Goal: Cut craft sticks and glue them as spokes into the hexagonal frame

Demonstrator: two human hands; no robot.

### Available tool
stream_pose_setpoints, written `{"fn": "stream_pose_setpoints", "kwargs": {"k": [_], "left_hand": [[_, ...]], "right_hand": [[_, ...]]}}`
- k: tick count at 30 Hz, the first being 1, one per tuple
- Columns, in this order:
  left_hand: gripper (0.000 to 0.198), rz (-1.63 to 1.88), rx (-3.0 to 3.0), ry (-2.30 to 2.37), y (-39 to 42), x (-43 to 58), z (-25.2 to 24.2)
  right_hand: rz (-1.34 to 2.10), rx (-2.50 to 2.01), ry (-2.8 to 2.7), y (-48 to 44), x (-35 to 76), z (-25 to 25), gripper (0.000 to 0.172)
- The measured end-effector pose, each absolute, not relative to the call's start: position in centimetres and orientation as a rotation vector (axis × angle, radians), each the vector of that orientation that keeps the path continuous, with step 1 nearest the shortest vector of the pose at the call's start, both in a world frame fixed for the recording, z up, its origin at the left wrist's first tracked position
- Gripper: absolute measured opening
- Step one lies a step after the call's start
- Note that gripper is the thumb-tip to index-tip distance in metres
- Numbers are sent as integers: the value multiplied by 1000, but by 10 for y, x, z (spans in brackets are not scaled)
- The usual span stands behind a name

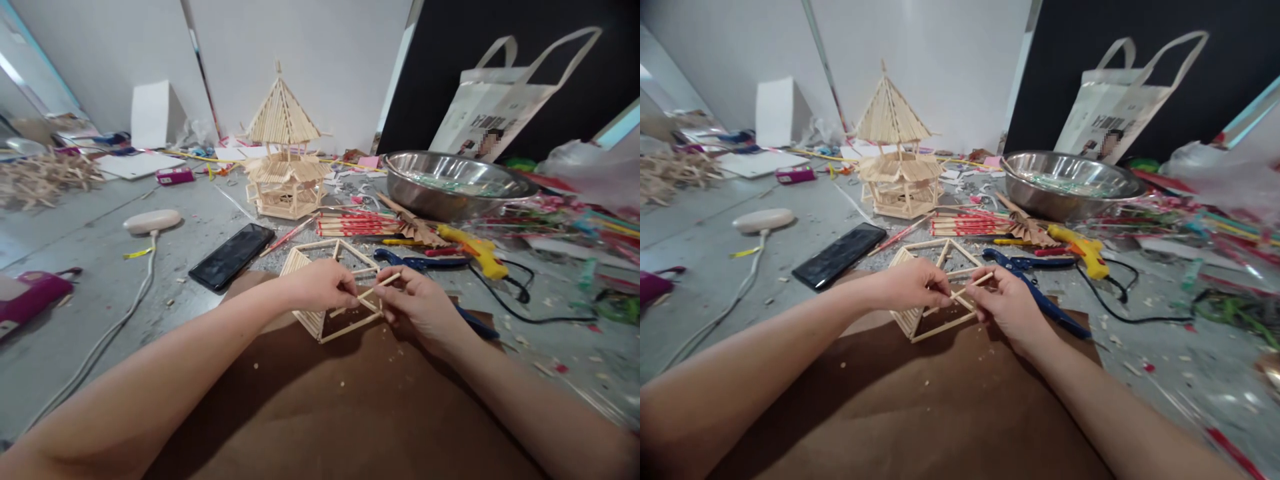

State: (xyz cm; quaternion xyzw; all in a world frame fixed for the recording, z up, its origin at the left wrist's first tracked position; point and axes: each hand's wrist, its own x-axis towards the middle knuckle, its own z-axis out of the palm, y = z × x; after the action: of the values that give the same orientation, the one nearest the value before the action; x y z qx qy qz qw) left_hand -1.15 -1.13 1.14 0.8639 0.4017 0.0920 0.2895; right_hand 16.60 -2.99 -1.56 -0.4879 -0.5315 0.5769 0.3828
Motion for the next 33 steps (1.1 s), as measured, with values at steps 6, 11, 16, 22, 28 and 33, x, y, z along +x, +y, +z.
{"fn": "stream_pose_setpoints", "kwargs": {"k": [6, 11, 16, 22, 28, 33], "left_hand": [[17, 89, 2296, 985, -13, -11, 9], [17, 47, 2319, 965, -14, -11, 8], [19, 25, 2344, 959, -13, -11, 7], [19, -13, 2346, 986, -12, -10, 6], [17, 5, 2331, 982, -12, -11, 5], [17, 8, 2330, 990, -14, -10, 4]], "right_hand": [[1189, -1310, -1535, -20, 175, -21, 22], [1149, -1329, -1694, -25, 172, -22, 19], [1172, -1351, -1753, -24, 173, -23, 21], [1099, -1409, -1896, -20, 176, -22, 23], [961, -1425, -2036, -21, 178, -20, 23], [916, -1328, -2157, -17, 181, -21, 21]]}}
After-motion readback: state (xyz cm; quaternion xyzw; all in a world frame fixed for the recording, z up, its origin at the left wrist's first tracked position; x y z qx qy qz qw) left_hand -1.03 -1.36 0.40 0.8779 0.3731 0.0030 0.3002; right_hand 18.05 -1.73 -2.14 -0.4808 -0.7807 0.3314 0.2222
